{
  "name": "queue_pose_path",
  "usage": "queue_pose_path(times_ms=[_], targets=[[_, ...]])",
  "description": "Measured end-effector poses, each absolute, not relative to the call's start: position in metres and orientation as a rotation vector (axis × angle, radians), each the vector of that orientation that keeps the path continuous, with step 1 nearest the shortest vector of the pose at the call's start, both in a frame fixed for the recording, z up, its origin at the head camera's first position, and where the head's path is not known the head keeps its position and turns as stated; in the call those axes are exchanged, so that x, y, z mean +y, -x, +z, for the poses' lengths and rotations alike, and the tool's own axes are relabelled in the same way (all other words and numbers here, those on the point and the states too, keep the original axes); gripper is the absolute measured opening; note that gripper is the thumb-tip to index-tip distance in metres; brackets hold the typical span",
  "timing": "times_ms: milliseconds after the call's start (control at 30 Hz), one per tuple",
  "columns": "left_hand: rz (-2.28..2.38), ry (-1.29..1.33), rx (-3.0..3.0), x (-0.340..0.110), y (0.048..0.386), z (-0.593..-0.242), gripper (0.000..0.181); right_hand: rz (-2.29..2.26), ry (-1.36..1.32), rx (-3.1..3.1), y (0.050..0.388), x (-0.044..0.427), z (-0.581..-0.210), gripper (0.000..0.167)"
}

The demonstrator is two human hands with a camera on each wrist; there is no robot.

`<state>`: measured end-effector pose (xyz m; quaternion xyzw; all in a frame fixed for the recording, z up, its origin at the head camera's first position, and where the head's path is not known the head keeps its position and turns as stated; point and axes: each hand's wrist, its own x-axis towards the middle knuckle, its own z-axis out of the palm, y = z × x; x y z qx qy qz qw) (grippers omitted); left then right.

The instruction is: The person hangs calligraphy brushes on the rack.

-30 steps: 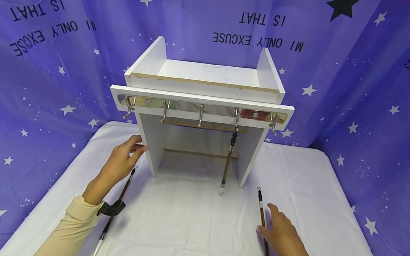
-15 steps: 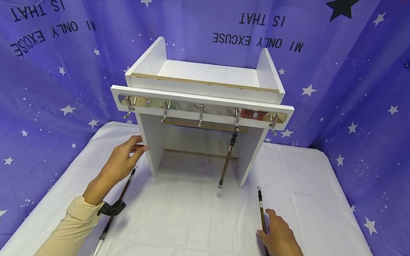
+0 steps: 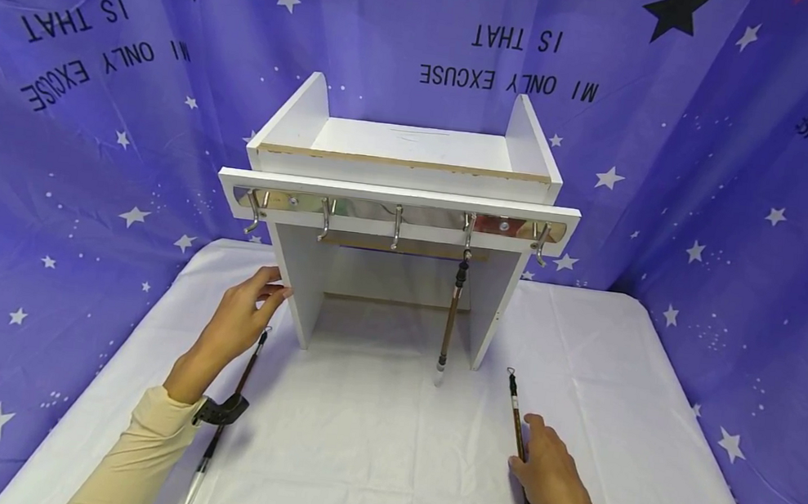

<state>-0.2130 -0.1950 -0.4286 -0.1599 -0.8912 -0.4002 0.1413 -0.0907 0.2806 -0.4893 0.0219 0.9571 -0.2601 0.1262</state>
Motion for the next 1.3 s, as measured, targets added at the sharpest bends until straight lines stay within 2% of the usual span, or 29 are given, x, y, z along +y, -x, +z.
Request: queue_pose_path(times_ms=[800, 1300], targets=[[-1.143, 0.446, -2.570, -0.1941, 0.2121, -0.4294, 0.033, -0.726, -0.063, 2.806, 0.0865, 0.2779, -0.4952, 0.062], [-1.139, 0.436, -2.572, -0.1930, 0.2124, -0.4289, 0.034, -0.706, -0.140, 2.751, 0.0876, 0.2735, -0.4937, 0.048]])
